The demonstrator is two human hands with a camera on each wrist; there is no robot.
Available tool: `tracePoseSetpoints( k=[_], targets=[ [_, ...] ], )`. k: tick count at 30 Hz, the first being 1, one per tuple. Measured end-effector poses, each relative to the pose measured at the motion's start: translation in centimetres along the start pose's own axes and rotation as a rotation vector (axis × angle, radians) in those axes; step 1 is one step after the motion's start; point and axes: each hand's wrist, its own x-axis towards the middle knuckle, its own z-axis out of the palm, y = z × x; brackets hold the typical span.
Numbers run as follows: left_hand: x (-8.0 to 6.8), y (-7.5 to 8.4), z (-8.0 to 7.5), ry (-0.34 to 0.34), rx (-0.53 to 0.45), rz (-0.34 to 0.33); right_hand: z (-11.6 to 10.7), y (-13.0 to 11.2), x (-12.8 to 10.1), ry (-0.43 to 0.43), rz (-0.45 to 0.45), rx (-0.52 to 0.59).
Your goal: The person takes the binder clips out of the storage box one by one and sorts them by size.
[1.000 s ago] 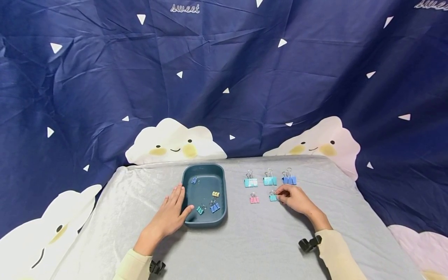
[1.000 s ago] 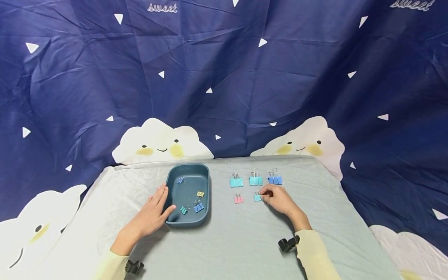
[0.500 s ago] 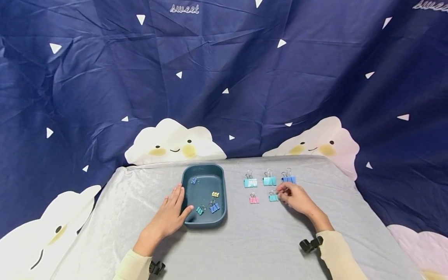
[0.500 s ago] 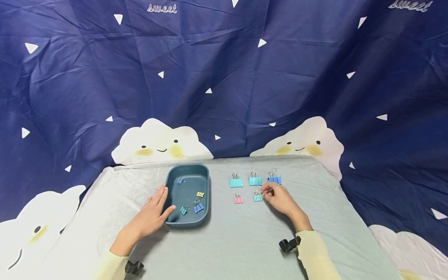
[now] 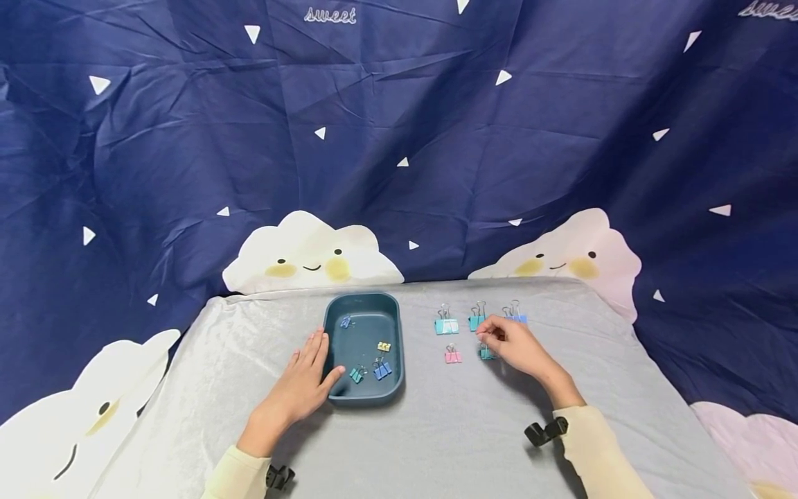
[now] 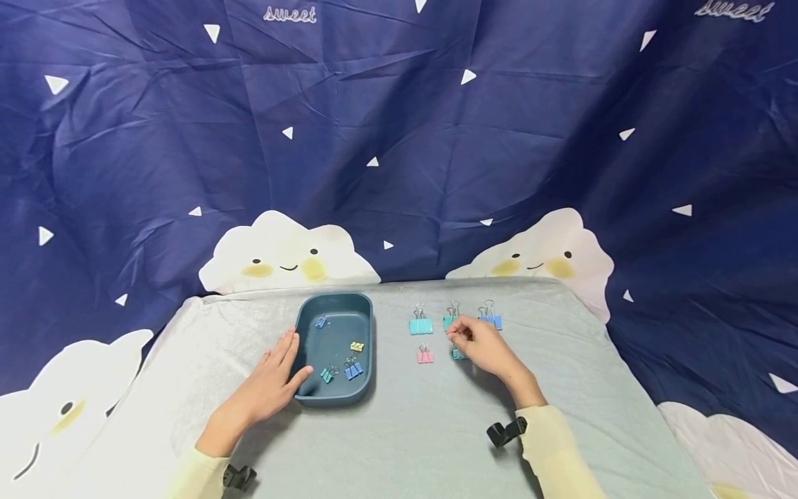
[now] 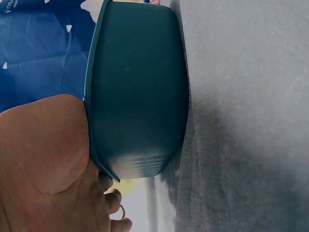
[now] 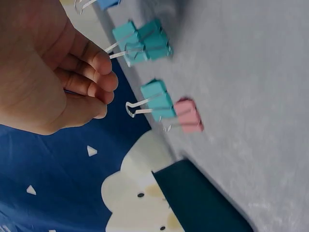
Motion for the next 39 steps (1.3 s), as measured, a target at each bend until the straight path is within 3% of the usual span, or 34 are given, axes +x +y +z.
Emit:
tracePoseSetpoints(
  k=[11, 18, 23, 32, 39],
  targets=[
    [0.0, 0.0, 0.1, 0.002, 0.003, 0.005, 1.3, -3.6, 2.1, -0.050, -0.080, -0.011],
    [0.0, 0.1, 0.2, 0.004, 0.001, 0.006, 2.3, -6.3, 3.8, -0.101, -0.149, -0.080],
    [0.1, 0.1, 0.2, 0.006, -0.005, 0.004, 3.4, -8.5, 5.0, -0.167, -0.199, -0.074],
    [0.2, 0.0, 0.2, 0.007, -0.009, 0.003, 6.0, -11.8, 7.4, -0.268, -0.356, -0.161],
    [0.0, 0.0, 0.1, 0.007, -0.003, -0.002, 7.9, -13.9, 8.5, -0.375, -0.389, -0.231]
  ],
)
